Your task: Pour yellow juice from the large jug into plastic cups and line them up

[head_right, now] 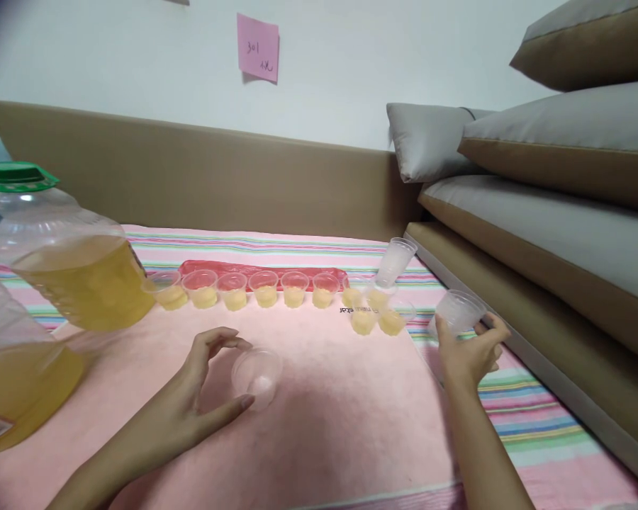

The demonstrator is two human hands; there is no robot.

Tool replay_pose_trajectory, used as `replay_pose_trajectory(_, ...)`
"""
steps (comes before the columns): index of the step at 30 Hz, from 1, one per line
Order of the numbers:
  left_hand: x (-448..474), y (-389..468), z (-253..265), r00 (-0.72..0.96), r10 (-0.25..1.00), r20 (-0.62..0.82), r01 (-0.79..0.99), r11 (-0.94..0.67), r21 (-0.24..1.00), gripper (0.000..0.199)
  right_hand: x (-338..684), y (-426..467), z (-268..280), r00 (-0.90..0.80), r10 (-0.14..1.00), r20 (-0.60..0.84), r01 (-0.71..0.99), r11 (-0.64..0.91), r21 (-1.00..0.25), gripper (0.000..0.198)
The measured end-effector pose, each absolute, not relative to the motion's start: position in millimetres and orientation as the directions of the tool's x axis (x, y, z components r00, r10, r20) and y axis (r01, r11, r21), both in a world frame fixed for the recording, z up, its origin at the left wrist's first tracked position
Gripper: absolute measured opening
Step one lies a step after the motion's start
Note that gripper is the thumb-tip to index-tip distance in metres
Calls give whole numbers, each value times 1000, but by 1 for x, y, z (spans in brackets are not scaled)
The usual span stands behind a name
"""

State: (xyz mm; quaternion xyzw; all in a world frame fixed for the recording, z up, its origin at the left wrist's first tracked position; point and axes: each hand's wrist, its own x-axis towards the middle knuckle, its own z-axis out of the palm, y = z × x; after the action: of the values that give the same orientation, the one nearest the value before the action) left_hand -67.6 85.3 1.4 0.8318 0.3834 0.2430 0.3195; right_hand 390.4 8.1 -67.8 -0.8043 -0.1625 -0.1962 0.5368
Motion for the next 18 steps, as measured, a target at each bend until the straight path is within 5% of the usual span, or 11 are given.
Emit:
replay_pose_trajectory(10, -70, 87, 3, 571, 793, 212, 452, -519, 726, 67, 396, 9, -69, 898, 43, 437, 413, -422, -807, 92)
replay_pose_trajectory(18, -71, 91, 4, 485, 850, 206, 379, -417, 826, 38, 399, 7, -78, 885, 42, 464, 442, -394, -806, 103)
